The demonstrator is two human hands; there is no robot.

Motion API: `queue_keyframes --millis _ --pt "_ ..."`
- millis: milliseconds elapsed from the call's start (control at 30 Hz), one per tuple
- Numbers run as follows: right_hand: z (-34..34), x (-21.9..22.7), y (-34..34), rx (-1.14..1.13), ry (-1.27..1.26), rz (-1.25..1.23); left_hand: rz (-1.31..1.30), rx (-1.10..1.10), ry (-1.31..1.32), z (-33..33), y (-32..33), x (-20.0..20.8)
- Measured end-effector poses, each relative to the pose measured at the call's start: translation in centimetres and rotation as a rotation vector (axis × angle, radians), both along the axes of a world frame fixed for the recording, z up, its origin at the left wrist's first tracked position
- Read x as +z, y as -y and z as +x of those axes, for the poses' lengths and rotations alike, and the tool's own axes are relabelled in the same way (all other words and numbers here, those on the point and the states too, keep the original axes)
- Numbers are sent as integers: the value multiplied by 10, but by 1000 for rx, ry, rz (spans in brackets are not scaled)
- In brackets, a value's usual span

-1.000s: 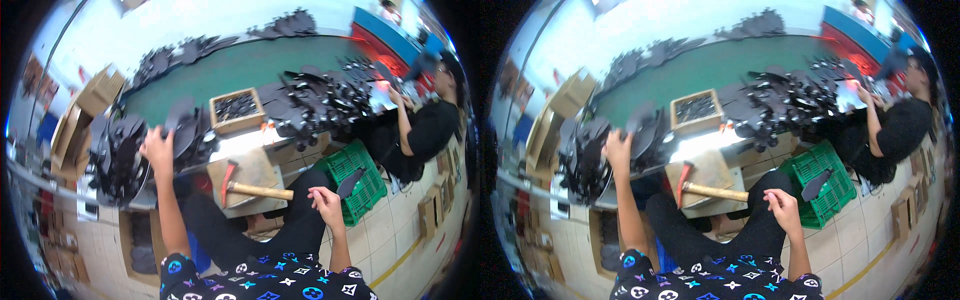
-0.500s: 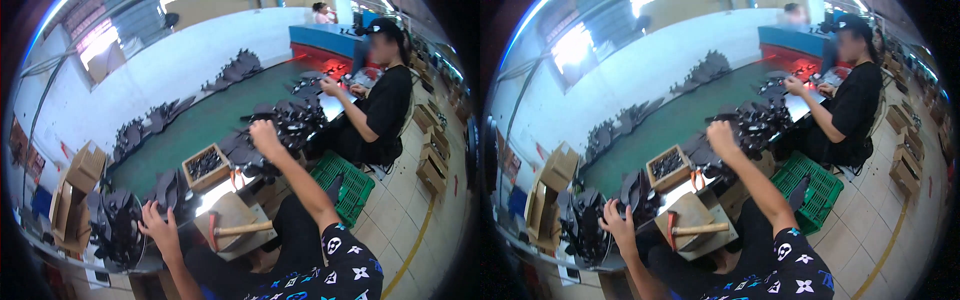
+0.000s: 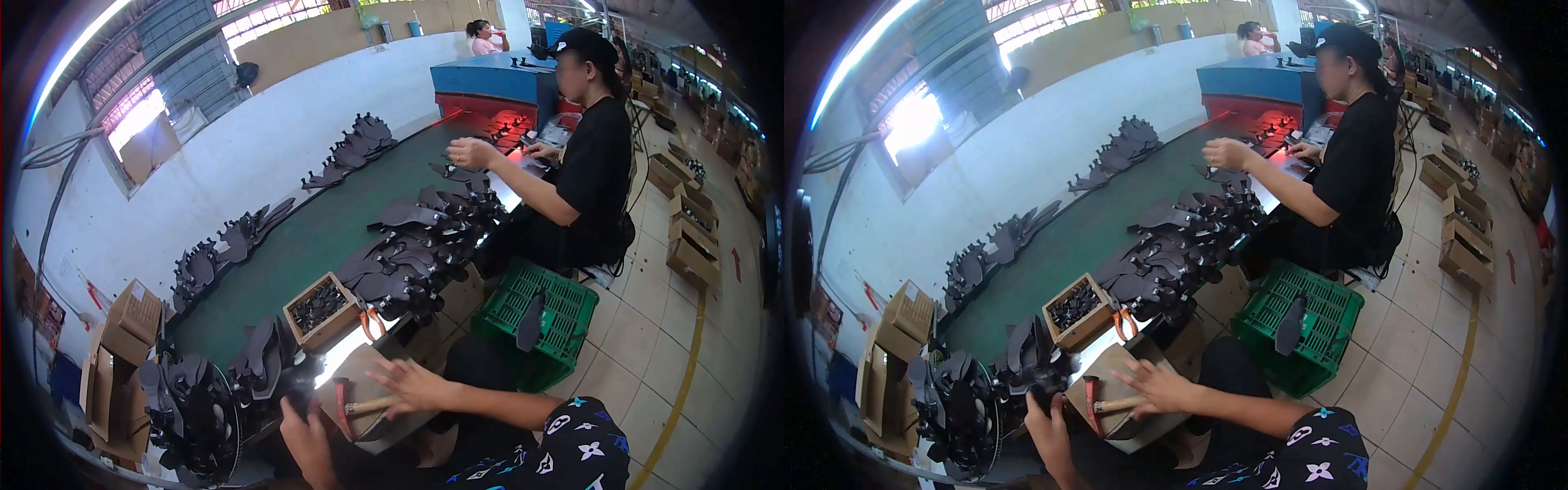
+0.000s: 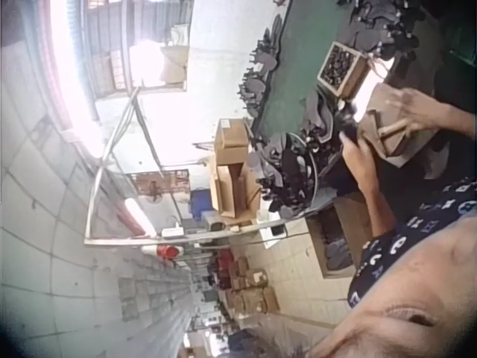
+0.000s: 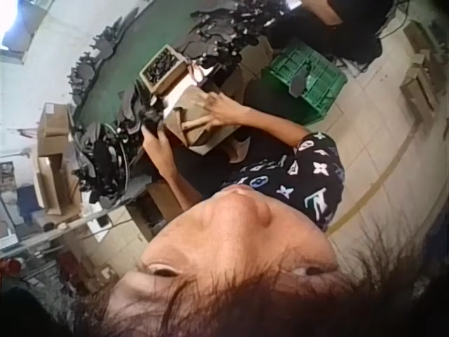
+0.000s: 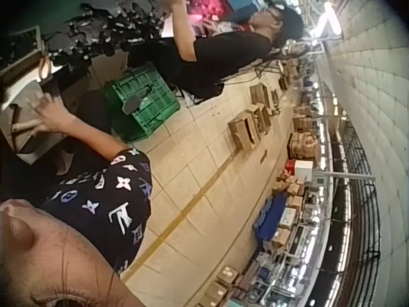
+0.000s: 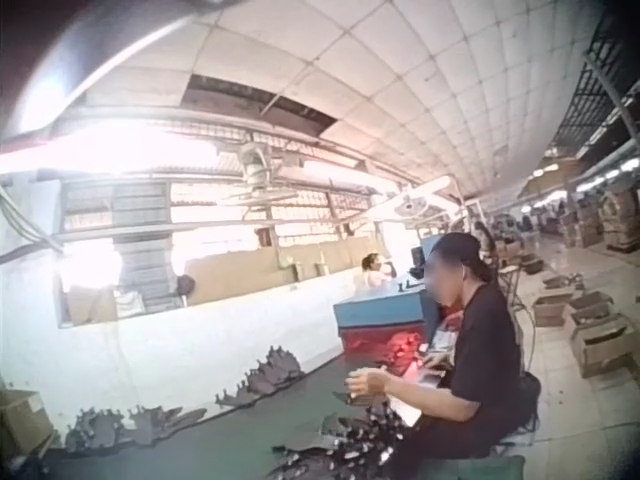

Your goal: Assembling shoe components by hammering a buckle and strap onto a sole.

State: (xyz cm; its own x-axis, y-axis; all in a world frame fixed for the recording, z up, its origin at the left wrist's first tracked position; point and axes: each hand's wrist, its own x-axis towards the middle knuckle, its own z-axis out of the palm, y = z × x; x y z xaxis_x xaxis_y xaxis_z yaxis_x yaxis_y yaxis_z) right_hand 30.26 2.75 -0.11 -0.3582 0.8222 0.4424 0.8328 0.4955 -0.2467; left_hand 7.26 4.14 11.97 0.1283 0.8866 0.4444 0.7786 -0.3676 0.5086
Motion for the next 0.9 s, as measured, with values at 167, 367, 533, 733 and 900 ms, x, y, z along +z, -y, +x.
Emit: queue_keyframes --millis 167,367,533,733,900 --pt "18 -47 39 -69 -191 -252 -230 -140 907 -7 7 -26" --pt "57 -62 106 -216 -857 -505 -86 97 -170 42 -32 -136" --pt "74 -43 141 -326 -1430 -629 -171 115 -274 46 -37 -82" --pt "90 -59 136 -452 -1143 -215 -2 -146 -105 57 -198 -59" --pt "85 -35 136 -389 -1350 -538 344 -152 -569 34 -315 -114"
